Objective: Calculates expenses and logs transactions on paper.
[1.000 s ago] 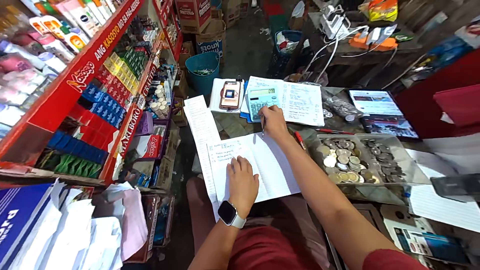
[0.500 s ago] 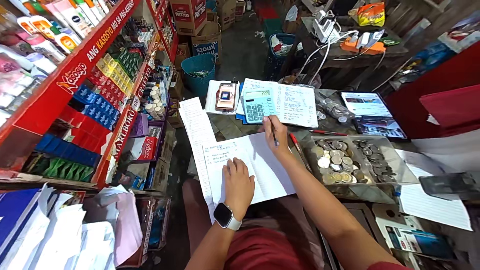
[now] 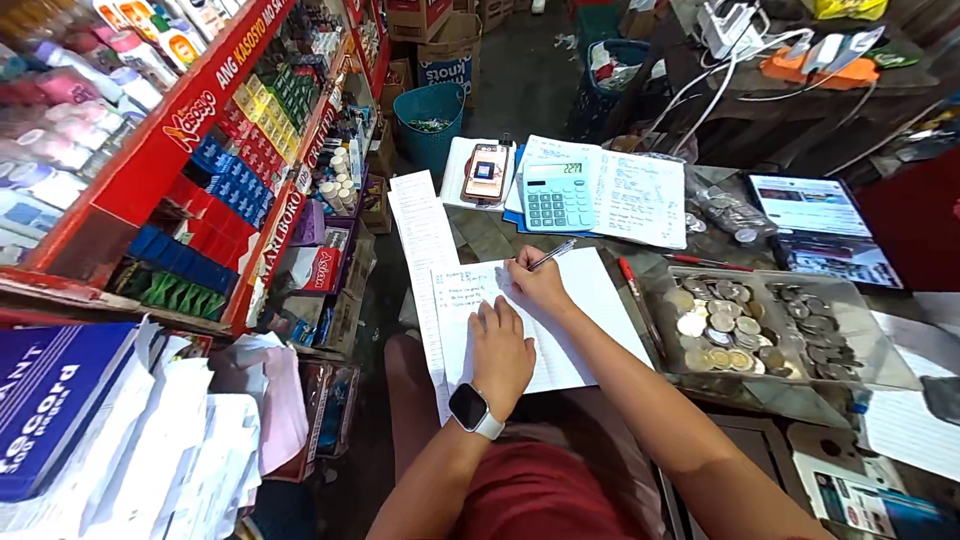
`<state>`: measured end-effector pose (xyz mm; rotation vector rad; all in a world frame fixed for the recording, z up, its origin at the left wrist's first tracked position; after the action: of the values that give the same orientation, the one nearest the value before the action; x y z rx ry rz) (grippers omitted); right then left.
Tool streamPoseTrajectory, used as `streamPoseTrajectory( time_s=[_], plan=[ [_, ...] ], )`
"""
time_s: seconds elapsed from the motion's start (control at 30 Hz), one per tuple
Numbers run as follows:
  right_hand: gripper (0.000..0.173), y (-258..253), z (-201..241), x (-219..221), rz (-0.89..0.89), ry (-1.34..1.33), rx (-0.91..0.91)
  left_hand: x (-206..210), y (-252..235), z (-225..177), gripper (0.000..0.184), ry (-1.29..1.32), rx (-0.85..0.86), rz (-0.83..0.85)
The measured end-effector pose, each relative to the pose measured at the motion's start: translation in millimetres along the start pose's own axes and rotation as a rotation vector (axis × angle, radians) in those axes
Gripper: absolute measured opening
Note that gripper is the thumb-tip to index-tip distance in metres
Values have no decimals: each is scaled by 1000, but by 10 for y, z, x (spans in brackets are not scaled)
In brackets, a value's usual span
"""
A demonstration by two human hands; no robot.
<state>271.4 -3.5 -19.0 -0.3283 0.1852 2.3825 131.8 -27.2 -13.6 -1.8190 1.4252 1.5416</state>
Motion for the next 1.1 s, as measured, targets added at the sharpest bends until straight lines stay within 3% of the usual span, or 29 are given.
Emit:
streamPoseTrajectory(
  time_s=[0.27, 0.7, 0.97, 1.1],
  plan=[
    [29, 50, 33, 54, -11, 178, -196, -4, 5, 3, 63, 29, 10, -46],
    [31, 59, 42, 22, -63, 167, -224, -1, 2, -3, 62, 5, 5, -37],
    [33, 143, 87, 129, -15, 109, -213, -12, 17, 4, 56, 66, 30, -132],
    [32, 150, 91, 163, 21, 165, -222, -1, 24, -2, 56, 51, 25, -97]
  ],
)
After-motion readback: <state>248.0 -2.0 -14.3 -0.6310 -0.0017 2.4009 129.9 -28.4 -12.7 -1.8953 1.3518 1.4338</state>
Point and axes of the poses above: each hand's wrist, its own y-axis away from the middle knuckle, its own x-axis out of the palm, z = x × y, the point moved 8 cm from there along -y, towards the middle knuckle, and after that the axes turned 6 degrees about y, right-handed, at the moved point
